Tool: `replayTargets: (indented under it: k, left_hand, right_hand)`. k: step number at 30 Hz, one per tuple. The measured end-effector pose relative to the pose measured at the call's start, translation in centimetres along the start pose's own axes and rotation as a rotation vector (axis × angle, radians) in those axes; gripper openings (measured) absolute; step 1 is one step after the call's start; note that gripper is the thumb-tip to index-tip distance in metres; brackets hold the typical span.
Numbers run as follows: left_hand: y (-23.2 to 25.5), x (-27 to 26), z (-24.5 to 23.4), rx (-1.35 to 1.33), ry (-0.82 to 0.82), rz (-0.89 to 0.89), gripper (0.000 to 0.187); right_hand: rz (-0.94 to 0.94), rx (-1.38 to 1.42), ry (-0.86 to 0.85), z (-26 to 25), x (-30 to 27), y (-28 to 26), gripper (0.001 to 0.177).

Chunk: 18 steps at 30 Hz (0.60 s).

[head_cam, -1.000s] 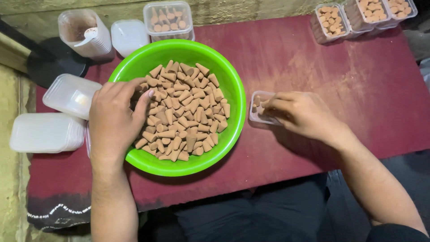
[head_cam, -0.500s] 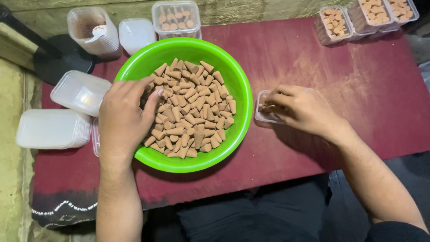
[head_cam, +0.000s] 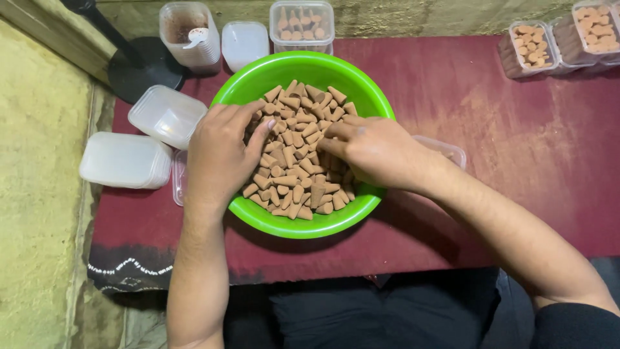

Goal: Packaging incense cones from a large bowl into small plastic containers

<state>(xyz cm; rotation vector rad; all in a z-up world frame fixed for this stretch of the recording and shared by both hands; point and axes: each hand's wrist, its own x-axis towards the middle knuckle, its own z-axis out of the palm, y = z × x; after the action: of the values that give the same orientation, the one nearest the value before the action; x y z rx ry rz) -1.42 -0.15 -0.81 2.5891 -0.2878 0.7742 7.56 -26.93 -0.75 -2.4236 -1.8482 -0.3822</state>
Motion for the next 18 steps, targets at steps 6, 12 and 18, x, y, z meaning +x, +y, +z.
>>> replayTargets:
  k: [6,12,18]
  left_hand:
    - [0.2,0.0,-0.1,-0.003,0.0,-0.004,0.025]
    - [0.3,0.2,-0.4,0.006,-0.026,0.016,0.026]
    - [0.6,0.0,-0.6,0.018,-0.02,0.014,0.026]
  right_hand:
    - [0.075,0.022,-0.115,1.7,1.0,0.0,0.009]
    - [0.113,0.082,-0.2,-2.8,2.3,-0.8,0.015]
    - [-0.047,0.297,-0.125,-4.8,1.8,-0.4,0.033]
